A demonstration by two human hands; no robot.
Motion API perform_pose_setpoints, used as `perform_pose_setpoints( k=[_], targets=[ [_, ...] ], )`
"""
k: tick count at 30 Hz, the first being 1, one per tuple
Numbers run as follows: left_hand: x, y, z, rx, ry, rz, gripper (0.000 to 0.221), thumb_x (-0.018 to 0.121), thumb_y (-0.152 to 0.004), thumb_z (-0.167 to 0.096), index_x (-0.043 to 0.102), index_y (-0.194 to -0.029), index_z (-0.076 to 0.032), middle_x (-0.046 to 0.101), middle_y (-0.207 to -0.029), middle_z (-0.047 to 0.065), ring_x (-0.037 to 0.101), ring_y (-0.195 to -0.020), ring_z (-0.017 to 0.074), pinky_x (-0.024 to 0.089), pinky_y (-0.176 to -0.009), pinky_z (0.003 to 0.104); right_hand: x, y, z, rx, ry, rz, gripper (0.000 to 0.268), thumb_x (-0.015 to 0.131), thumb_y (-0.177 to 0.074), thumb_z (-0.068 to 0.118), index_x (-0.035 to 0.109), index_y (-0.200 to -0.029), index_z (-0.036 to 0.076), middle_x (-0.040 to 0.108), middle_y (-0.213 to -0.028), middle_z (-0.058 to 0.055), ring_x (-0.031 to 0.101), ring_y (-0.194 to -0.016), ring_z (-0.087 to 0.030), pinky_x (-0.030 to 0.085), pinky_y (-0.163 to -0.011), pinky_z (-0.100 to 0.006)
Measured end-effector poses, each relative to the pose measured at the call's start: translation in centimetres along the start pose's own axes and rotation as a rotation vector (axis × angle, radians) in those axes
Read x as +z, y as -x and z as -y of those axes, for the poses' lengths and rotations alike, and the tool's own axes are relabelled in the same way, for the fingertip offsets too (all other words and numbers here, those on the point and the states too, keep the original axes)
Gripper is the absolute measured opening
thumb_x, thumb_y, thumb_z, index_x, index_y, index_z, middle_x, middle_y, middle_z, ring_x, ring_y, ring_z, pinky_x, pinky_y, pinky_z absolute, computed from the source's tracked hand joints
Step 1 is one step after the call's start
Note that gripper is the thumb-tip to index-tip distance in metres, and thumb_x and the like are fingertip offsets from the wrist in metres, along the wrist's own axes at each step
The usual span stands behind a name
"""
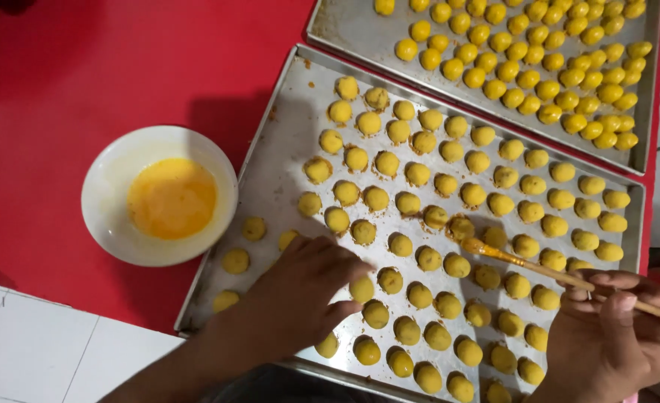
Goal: Applying egg wash glaze to small round cookies on baking trays using a pastry brush.
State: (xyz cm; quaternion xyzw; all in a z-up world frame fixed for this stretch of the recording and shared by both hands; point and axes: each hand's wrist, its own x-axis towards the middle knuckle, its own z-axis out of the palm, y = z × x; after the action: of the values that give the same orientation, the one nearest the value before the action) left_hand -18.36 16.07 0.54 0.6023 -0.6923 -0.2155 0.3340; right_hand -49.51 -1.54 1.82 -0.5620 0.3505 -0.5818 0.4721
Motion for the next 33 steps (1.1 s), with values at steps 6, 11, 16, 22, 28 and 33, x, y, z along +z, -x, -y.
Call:
perform_pose_setpoints(
  k=[6,11,16,22,28,33],
  targets=[
    [-4.3,-2.9,-0.1,-0.28,1.047,-0.351,0.038,0.086,-0.076,-0.011,0.071,-0.111,-0.005,0.074,-0.107,0.007,0.071,-0.095,0.0162,0.062,-0.086,0.029,0.5,-0.5,0.0,-0.037,-0.05,0.102,0.017,0.064,-0.114,0.01,0.053,-0.124,0.018,0.069,-0.113,-0.008,0.074,-0.109,-0.016,0.07,-0.109,-0.035],
    [-3.5,-3.7,1.1,-0.294,1.378,-0.369,0.049,0.08,-0.082,-0.009,0.065,-0.126,0.004,0.076,-0.111,0.022,0.079,-0.095,0.0303,0.066,-0.089,0.038,1.7,-0.9,1.7,-0.011,0.11,0.143,0.018,0.061,-0.117,0.014,0.047,-0.126,0.018,0.066,-0.115,-0.007,0.073,-0.111,-0.019,0.065,-0.098,-0.027],
    [-2.9,-3.6,1.2,-0.35,1.277,-0.385,0.066,0.08,-0.077,-0.023,0.063,-0.136,0.002,0.078,-0.115,0.021,0.078,-0.102,0.0272,0.063,-0.087,0.03,1.4,-3.5,0.7,-0.041,0.079,0.299,0.017,0.058,-0.118,0.017,0.049,-0.13,0.025,0.063,-0.121,-0.001,0.067,-0.12,-0.015,0.061,-0.123,-0.038],
    [-1.2,-2.6,-0.5,-0.656,1.321,-0.425,0.052,0.081,-0.072,-0.004,0.071,-0.123,-0.001,0.078,-0.106,0.015,0.072,-0.095,0.0195,0.064,-0.083,0.031,6.0,-6.5,-0.9,-0.039,0.102,0.489,0.033,0.061,-0.116,0.051,0.057,-0.126,0.02,0.063,-0.118,0.01,0.071,-0.116,-0.009,0.063,-0.117,-0.024],
    [2.4,-2.4,0.7,-0.557,1.583,-0.461,0.053,0.077,-0.081,-0.008,0.069,-0.132,-0.004,0.074,-0.112,0.009,0.067,-0.101,0.0115,0.057,-0.089,0.024,18.8,-2.0,4.9,-0.293,0.178,0.611,0.02,0.053,-0.117,0.011,0.037,-0.13,0.013,0.061,-0.126,-0.022,0.074,-0.116,-0.033,0.067,-0.114,-0.041],
    [4.9,-2.6,1.4,-0.431,1.683,-0.572,0.041,0.08,-0.081,-0.005,0.061,-0.118,-0.007,0.064,-0.108,0.008,0.067,-0.098,0.0127,0.06,-0.092,0.028,25.4,-1.5,4.5,-0.35,0.072,0.922,0.022,0.072,-0.095,-0.005,0.055,-0.105,0.002,0.073,-0.097,-0.018,0.083,-0.094,-0.024,0.078,-0.083,-0.03]
  ],
)
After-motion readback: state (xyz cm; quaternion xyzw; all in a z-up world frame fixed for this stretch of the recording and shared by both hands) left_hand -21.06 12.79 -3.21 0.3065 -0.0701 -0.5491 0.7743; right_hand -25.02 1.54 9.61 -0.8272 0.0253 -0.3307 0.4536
